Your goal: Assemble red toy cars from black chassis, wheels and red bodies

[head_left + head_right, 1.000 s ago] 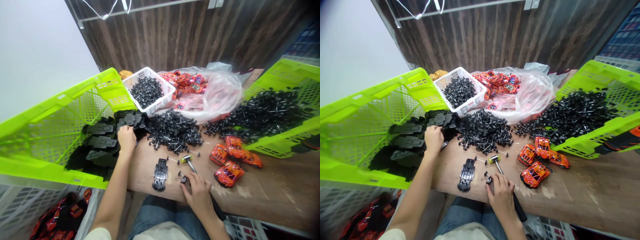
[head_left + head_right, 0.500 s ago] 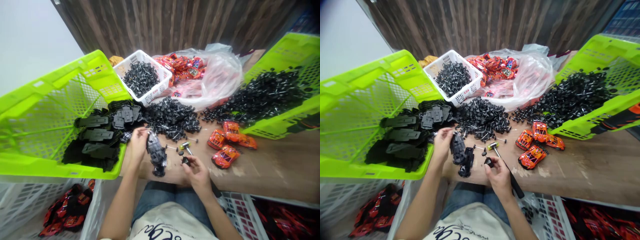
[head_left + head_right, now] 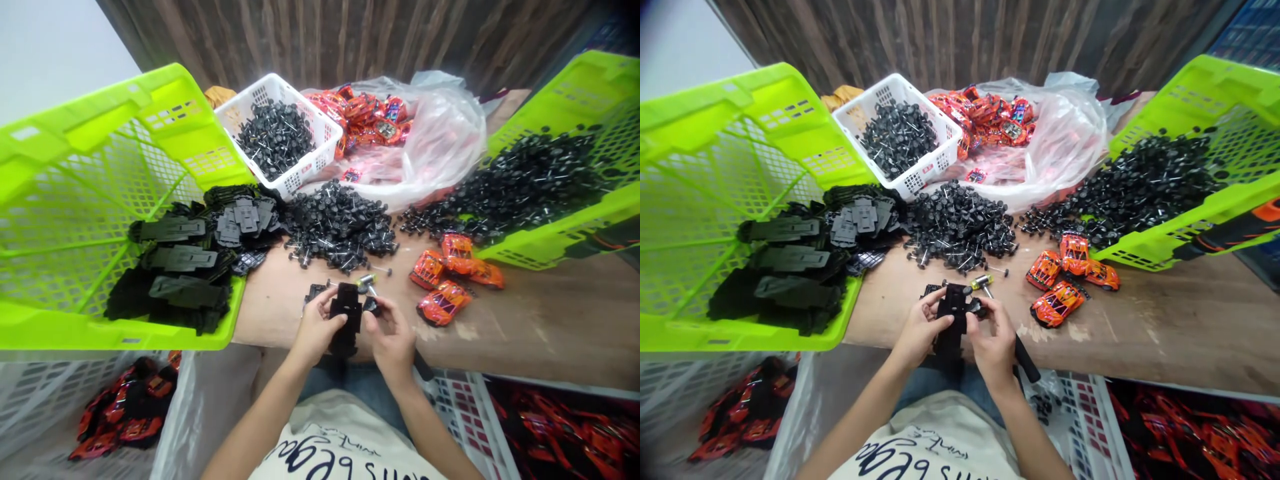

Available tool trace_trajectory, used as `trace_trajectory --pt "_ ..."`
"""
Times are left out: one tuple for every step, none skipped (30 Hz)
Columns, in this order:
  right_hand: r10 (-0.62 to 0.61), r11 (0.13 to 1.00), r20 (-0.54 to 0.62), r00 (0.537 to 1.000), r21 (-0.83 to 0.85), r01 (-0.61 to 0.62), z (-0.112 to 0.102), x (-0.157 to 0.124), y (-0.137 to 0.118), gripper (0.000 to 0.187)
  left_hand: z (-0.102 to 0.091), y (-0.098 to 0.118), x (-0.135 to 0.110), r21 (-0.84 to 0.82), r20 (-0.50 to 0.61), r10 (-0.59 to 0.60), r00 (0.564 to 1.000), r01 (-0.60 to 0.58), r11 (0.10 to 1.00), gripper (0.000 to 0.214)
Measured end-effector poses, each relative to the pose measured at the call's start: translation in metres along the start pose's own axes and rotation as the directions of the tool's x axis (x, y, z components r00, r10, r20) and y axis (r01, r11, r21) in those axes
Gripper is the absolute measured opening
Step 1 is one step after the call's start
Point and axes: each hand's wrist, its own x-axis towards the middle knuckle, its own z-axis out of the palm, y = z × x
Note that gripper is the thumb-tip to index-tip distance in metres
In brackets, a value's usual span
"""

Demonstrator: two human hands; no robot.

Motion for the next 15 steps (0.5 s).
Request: trace_trajectory --pt "-0.078 0.995 -0.003 0.997 -0.067 0.077 -0.003 0.002 -0.002 0.024 0.0 0.0 -0.001 0.034 -0.009 -0.002 1.0 0.003 0.999 0.055" --pt "-0.161 0.978 0.02 0.987 -0.131 0.163 -0.007 0.004 -0.004 0.025 0.001 -0.001 -0.001 0.071 -0.013 0.001 1.0 0.0 0.997 0.048" --pt "-0.238 0.951 0.062 0.969 -0.187 0.246 -0.01 0.006 -0.005 0.026 0.002 -0.002 -0.003 0.111 -0.013 0.01 1.0 -0.008 0.994 0.041" --pt "-0.301 0.92 0.112 0.947 -0.229 0.32 -0.012 0.007 -0.005 0.028 0.003 -0.003 -0.004 0.15 -0.011 0.023 1.0 -0.021 0.988 0.034" --pt "-0.347 0.889 0.156 0.925 -0.259 0.377 -0.014 0.008 -0.003 0.031 0.004 -0.004 -0.006 0.188 -0.009 0.04 0.999 -0.038 0.982 0.029" --pt "-0.376 0.863 0.19 0.907 -0.283 0.417 -0.016 0.008 -0.001 0.033 0.005 -0.006 -0.008 0.222 -0.003 0.058 0.998 -0.055 0.974 0.025" --pt "-0.394 0.842 0.211 0.894 -0.306 0.444 -0.017 0.007 0.002 0.036 0.007 -0.009 -0.01 0.248 0.003 0.074 0.997 -0.073 0.966 0.023" --pt "-0.406 0.826 0.223 0.886 -0.325 0.46 -0.019 0.006 0.005 0.037 0.008 -0.012 -0.012 0.267 0.012 0.09 0.996 -0.09 0.959 0.022" --pt "-0.412 0.814 0.234 0.881 -0.339 0.471 -0.02 0.004 0.007 0.037 0.01 -0.015 -0.014 0.283 0.024 0.104 0.994 -0.107 0.953 0.023" --pt "-0.414 0.806 0.245 0.877 -0.348 0.478 -0.021 0.003 0.009 0.038 0.011 -0.019 -0.016 0.297 0.032 0.118 0.992 -0.123 0.947 0.023" --pt "-0.413 0.8 0.256 0.874 -0.355 0.483 -0.023 0.001 0.01 0.038 0.013 -0.022 -0.017 0.31 0.04 0.129 0.991 -0.135 0.941 0.024" --pt "-0.412 0.795 0.265 0.872 -0.363 0.486 -0.024 0.0 0.011 0.037 0.014 -0.025 -0.019 0.32 0.045 0.138 0.989 -0.145 0.936 0.026" --pt "-0.408 0.79 0.273 0.871 -0.373 0.487 -0.026 -0.001 0.012 0.037 0.015 -0.027 -0.02 0.328 0.049 0.145 0.988 -0.152 0.932 0.027" --pt "-0.403 0.784 0.282 0.871 -0.386 0.487 -0.027 -0.001 0.012 0.037 0.016 -0.029 -0.02 0.337 0.051 0.15 0.987 -0.158 0.928 0.027" --pt "-0.397 0.774 0.292 0.87 -0.403 0.488 -0.029 -0.002 0.012 0.037 0.016 -0.03 -0.021 0.344 0.049 0.153 0.987 -0.161 0.925 0.028"
